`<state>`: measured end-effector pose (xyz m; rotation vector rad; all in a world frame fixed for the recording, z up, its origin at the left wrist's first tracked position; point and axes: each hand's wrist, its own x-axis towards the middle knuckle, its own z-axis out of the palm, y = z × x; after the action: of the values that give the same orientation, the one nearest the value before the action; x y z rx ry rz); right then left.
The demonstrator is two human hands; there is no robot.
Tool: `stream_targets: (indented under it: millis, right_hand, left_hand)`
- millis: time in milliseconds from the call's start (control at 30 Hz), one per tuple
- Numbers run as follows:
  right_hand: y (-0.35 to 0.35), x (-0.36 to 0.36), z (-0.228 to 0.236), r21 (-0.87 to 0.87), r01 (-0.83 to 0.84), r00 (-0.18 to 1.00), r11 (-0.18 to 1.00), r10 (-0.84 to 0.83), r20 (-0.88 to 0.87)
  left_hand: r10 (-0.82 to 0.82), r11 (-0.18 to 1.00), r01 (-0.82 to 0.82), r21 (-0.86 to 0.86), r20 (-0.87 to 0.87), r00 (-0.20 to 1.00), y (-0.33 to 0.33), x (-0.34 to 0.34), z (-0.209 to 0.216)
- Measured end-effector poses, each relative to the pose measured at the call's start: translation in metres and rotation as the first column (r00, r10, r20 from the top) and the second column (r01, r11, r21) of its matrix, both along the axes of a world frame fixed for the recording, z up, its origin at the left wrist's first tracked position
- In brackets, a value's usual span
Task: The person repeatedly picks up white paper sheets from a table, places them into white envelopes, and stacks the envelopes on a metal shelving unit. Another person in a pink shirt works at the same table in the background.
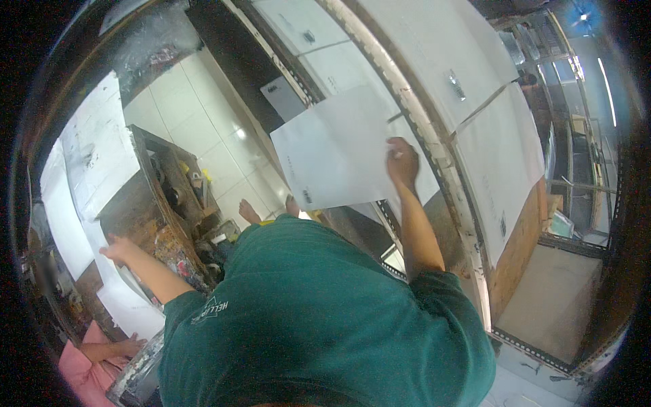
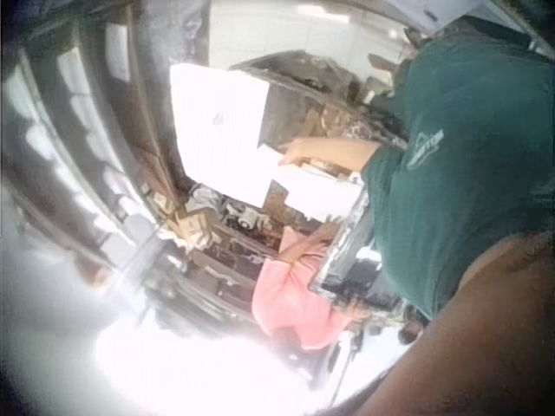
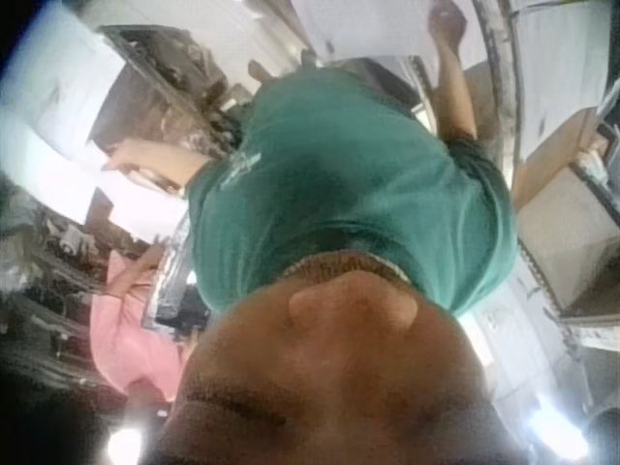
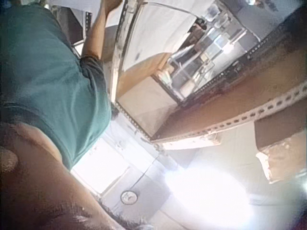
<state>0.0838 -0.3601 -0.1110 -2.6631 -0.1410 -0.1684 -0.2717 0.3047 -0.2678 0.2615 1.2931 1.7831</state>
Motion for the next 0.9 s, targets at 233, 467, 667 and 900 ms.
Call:
stream_targets:
  millis: [233,467,667,900]
  right_hand:
    - [-0.244,0.049,-0.077,-0.420,0.292,0.956,0.859,-0.269,0.114]
    - [-0.272,0.104,-0.089,-0.479,0.501,0.860,0.721,-0.480,0.177]
    - [-0.259,0.142,-0.094,-0.424,0.545,0.829,0.723,-0.539,0.149]
    - [-0.293,0.173,-0.099,-0.433,0.524,0.849,0.734,-0.488,0.200]
  left_hand:
    - [-0.499,0.861,0.503,0.075,-0.072,0.864,-0.155,0.150,0.077]
    - [-0.756,0.639,0.762,0.101,-0.097,0.647,-0.221,0.194,0.129]
    - [-0.866,0.495,0.855,0.158,0.010,0.500,-0.246,0.192,0.145]
    - [-0.887,0.460,0.882,0.102,0.108,0.450,-0.268,0.195,0.145]
